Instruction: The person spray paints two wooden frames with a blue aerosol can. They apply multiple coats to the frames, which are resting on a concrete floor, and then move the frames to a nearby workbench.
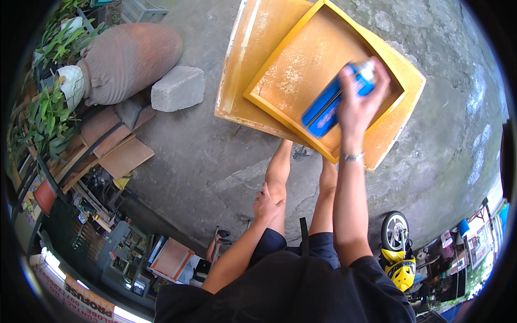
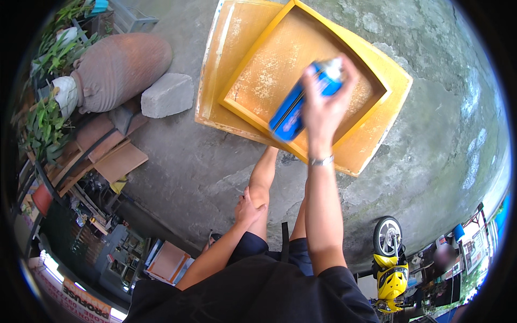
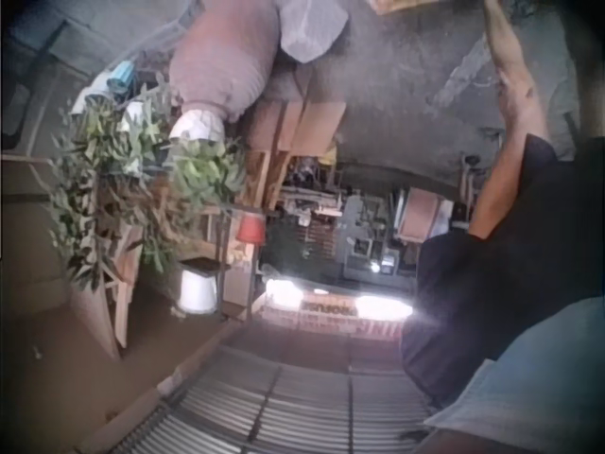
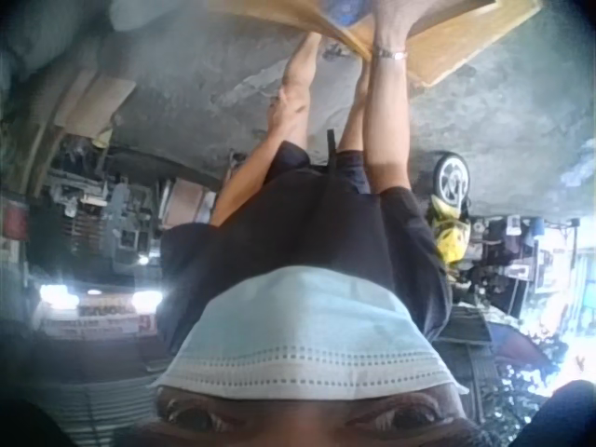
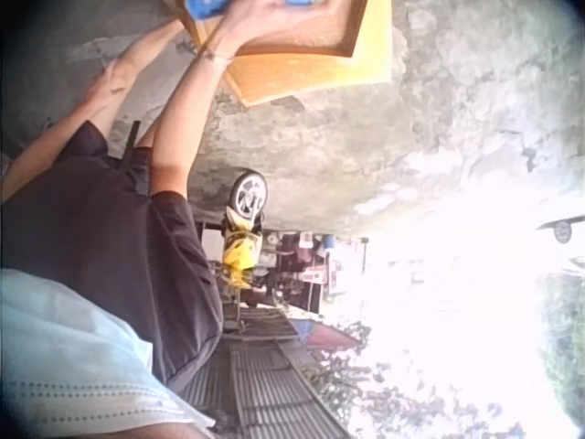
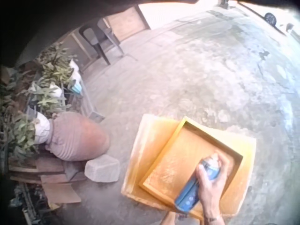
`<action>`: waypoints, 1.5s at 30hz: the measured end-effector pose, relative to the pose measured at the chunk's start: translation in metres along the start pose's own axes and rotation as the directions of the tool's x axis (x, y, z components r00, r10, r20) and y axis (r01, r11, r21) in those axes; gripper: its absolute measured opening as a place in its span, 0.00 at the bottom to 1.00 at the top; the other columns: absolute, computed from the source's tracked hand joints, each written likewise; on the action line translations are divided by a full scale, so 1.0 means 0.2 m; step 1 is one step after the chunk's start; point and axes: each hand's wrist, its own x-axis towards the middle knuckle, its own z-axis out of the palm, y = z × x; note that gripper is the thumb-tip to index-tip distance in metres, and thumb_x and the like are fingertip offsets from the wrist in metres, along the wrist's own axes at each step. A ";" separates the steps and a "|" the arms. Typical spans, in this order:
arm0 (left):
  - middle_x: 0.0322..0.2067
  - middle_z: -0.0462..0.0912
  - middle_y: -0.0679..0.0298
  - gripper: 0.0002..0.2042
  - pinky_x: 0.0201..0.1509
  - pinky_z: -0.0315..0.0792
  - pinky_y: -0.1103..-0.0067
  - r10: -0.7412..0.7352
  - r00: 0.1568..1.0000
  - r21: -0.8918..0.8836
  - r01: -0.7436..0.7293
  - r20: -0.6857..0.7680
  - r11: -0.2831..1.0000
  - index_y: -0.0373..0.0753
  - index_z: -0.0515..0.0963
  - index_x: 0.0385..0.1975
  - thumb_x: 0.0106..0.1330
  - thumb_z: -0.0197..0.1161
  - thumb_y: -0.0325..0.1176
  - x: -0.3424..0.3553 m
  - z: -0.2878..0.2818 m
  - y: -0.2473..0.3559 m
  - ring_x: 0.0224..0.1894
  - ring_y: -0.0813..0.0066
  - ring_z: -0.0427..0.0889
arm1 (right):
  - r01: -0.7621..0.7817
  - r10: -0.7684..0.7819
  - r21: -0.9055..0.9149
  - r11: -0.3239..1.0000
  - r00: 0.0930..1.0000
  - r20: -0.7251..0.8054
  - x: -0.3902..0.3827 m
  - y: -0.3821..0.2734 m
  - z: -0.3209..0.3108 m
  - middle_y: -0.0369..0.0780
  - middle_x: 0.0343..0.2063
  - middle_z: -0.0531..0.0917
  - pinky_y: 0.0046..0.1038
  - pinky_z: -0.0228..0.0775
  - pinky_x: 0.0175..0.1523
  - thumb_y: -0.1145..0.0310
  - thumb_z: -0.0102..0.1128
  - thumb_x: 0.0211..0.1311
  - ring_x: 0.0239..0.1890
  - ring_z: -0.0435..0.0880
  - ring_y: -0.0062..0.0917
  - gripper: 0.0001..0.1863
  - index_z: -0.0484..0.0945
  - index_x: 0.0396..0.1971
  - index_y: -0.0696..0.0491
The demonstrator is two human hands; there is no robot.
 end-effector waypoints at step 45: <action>0.60 0.73 0.36 0.55 0.61 0.78 0.58 -0.001 1.000 0.014 0.001 0.023 1.000 0.42 0.46 0.77 0.56 0.76 0.52 0.03 -0.09 -0.01 0.57 0.39 0.81 | 0.209 -0.118 -0.210 0.955 0.919 0.375 -0.27 -0.17 0.00 0.47 0.43 0.82 0.36 0.79 0.51 0.63 0.76 0.59 0.45 0.85 0.37 0.32 0.74 0.61 0.53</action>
